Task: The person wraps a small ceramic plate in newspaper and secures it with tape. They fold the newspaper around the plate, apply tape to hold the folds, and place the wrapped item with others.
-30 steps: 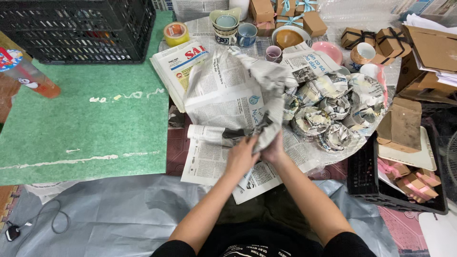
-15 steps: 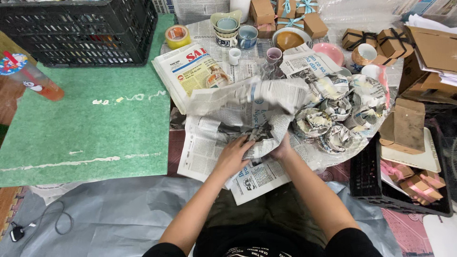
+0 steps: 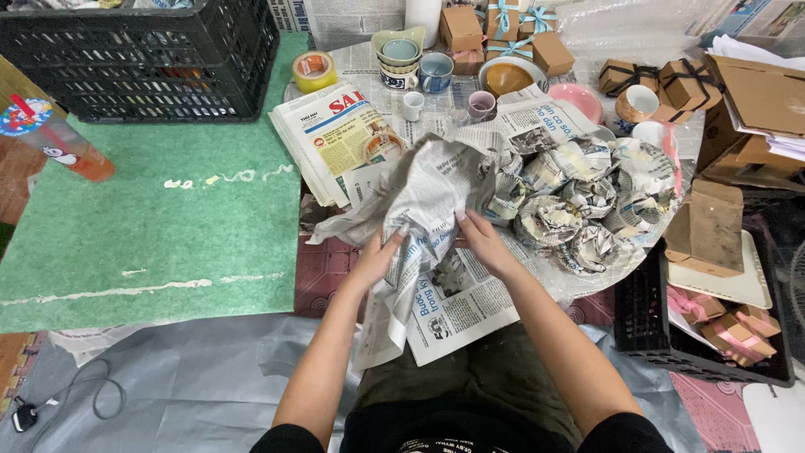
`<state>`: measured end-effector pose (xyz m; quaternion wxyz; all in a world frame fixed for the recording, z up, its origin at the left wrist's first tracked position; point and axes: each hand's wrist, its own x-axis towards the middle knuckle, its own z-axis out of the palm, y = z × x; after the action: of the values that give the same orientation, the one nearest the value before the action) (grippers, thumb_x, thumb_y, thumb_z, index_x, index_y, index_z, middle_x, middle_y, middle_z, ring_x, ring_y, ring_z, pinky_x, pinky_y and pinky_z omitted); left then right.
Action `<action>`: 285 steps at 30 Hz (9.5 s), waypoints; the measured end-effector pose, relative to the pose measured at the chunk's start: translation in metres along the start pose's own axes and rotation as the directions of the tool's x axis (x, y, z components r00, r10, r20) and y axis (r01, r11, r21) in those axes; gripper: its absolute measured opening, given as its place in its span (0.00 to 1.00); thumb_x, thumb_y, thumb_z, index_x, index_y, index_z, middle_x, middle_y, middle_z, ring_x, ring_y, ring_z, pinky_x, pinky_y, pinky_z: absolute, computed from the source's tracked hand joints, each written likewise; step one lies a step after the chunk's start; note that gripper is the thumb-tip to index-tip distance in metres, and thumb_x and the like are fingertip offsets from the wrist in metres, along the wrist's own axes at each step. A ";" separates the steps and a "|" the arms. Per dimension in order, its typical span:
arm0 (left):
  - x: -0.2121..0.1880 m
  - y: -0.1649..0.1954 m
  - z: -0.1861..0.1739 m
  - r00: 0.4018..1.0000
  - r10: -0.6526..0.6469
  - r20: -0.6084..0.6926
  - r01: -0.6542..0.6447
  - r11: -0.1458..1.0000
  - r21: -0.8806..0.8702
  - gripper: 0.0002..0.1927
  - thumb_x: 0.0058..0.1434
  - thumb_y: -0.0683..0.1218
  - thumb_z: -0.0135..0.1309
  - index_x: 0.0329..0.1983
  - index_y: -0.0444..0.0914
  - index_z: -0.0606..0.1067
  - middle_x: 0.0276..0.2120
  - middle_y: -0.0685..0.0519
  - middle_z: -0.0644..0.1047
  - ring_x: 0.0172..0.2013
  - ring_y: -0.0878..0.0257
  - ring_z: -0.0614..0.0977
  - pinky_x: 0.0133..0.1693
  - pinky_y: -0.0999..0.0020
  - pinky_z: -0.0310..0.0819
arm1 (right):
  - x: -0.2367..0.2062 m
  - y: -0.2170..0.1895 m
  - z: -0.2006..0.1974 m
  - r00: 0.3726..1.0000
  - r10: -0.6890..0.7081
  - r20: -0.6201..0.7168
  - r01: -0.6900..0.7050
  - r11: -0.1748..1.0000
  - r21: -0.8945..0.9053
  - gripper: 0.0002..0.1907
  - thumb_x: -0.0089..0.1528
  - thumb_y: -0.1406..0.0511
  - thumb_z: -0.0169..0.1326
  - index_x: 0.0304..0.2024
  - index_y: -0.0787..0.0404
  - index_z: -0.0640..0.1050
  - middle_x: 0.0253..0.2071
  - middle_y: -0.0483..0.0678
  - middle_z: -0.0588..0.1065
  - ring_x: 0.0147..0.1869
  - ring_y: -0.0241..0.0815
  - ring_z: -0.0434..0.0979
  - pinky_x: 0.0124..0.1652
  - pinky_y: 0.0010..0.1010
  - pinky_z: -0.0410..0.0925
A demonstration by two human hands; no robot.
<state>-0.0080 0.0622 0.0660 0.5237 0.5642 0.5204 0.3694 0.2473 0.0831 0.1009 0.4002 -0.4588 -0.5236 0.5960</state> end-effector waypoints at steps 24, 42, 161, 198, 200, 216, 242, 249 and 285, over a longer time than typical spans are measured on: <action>-0.091 0.121 -0.021 0.664 0.514 -0.543 -0.306 0.849 0.431 0.10 0.68 0.41 0.56 0.52 0.38 0.77 0.44 0.46 0.79 0.49 0.52 0.78 0.51 0.56 0.74 | -0.027 -0.044 0.003 0.743 -0.463 -0.484 0.295 0.875 -0.385 0.12 0.72 0.64 0.49 0.36 0.66 0.73 0.21 0.36 0.65 0.24 0.25 0.58 0.23 0.24 0.50; -0.009 0.030 0.116 0.915 -0.329 -0.236 -0.086 0.411 -0.907 0.31 0.63 0.59 0.59 0.64 0.38 0.73 0.55 0.54 0.78 0.52 0.62 0.79 0.51 0.64 0.73 | -0.047 0.006 0.070 0.809 -0.273 -0.521 0.313 0.950 -0.010 0.13 0.73 0.62 0.51 0.39 0.65 0.74 0.32 0.43 0.72 0.36 0.30 0.67 0.35 0.24 0.63; 0.006 -0.007 0.058 0.884 0.245 0.398 -0.467 0.507 0.724 0.35 0.49 0.61 0.62 0.59 0.44 0.74 0.69 0.45 0.64 0.66 0.48 0.59 0.64 0.44 0.51 | 0.035 -0.052 -0.049 0.957 0.230 -0.177 -0.153 0.919 0.364 0.22 0.70 0.62 0.41 0.63 0.69 0.64 0.55 0.62 0.74 0.52 0.57 0.81 0.49 0.50 0.78; 0.040 -0.012 0.111 0.920 0.044 0.391 -0.353 0.531 0.771 0.21 0.46 0.59 0.63 0.35 0.40 0.82 0.34 0.45 0.82 0.39 0.48 0.83 0.41 0.51 0.76 | 0.050 -0.027 -0.059 0.952 0.198 -0.233 -0.290 0.824 -0.487 0.12 0.68 0.67 0.50 0.48 0.71 0.75 0.41 0.59 0.81 0.38 0.48 0.85 0.33 0.36 0.80; 0.031 -0.009 0.108 0.916 0.032 0.399 -0.350 0.549 0.759 0.21 0.45 0.60 0.63 0.36 0.42 0.82 0.33 0.46 0.82 0.38 0.48 0.83 0.40 0.51 0.75 | 0.049 -0.032 -0.056 0.939 0.289 -0.188 -0.344 0.833 -0.434 0.14 0.69 0.65 0.47 0.54 0.68 0.71 0.44 0.59 0.80 0.41 0.49 0.85 0.35 0.40 0.80; 0.022 0.017 0.078 0.998 -0.060 0.012 0.024 0.565 0.825 0.39 0.52 0.70 0.62 0.49 0.34 0.76 0.41 0.42 0.80 0.44 0.47 0.82 0.41 0.51 0.75 | 0.074 -0.023 -0.034 0.984 0.163 -0.066 -0.174 0.960 -0.221 0.16 0.70 0.64 0.43 0.58 0.65 0.65 0.37 0.60 0.79 0.34 0.49 0.84 0.31 0.38 0.77; 0.028 0.014 0.099 0.995 0.093 0.028 -0.078 0.595 0.800 0.46 0.49 0.59 0.67 0.65 0.33 0.62 0.52 0.38 0.74 0.45 0.44 0.80 0.44 0.53 0.78 | 0.070 -0.006 0.002 0.916 -0.288 -0.278 0.087 0.822 -0.563 0.14 0.51 0.76 0.62 0.35 0.62 0.71 0.25 0.45 0.73 0.28 0.36 0.70 0.30 0.31 0.65; 0.026 0.014 0.096 0.989 0.134 0.066 -0.133 0.591 0.796 0.49 0.46 0.59 0.69 0.67 0.36 0.63 0.50 0.39 0.75 0.45 0.43 0.80 0.44 0.52 0.77 | 0.070 -0.003 -0.004 0.914 -0.288 -0.287 0.051 0.781 -0.622 0.14 0.50 0.76 0.62 0.34 0.62 0.73 0.23 0.47 0.73 0.27 0.38 0.70 0.30 0.32 0.65; 0.009 0.016 0.070 0.957 0.134 0.258 -0.287 0.575 0.766 0.41 0.46 0.57 0.66 0.65 0.46 0.66 0.48 0.41 0.77 0.48 0.44 0.80 0.47 0.51 0.74 | 0.068 -0.144 0.006 0.724 -0.662 0.196 0.569 0.412 -0.711 0.11 0.59 0.79 0.54 0.41 0.63 0.75 0.42 0.55 0.72 0.48 0.58 0.76 0.46 0.41 0.69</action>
<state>0.0640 0.0576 0.0677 0.2120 0.8253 0.5119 0.1087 0.2232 0.1654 0.2348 0.4017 -0.3865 -0.8219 0.1172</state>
